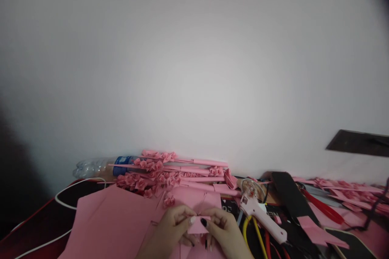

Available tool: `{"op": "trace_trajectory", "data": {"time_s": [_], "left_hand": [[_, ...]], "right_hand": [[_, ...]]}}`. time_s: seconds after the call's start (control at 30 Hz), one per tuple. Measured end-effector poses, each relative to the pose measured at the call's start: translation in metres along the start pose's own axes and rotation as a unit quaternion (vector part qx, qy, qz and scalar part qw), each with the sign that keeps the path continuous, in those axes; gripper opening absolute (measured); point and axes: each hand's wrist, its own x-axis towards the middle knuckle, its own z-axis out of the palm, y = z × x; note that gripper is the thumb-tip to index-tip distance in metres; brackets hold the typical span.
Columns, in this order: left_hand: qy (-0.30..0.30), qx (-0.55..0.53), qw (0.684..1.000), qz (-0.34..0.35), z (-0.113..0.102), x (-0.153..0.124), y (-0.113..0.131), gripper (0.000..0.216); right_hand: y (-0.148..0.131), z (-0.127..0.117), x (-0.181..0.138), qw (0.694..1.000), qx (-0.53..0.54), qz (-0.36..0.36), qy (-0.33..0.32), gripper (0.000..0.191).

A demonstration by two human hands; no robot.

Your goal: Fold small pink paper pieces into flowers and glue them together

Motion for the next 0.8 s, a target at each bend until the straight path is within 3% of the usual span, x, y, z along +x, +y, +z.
{"op": "trace_trajectory", "data": {"time_s": [0.5, 0.8], "left_hand": [[-0.008, 0.018, 1.0, 0.005, 0.0017, -0.0031, 0.0057, 0.034], [-0.011, 0.004, 1.0, 0.025, 0.0007, -0.0014, 0.0014, 0.017]], "right_hand": [[-0.0079, 0.0037, -0.0023, 1.0, -0.008, 0.022, 0.005, 0.039], [-0.0057, 0.0047, -0.0029, 1.0, -0.007, 0.02, 0.012, 0.039]]}}
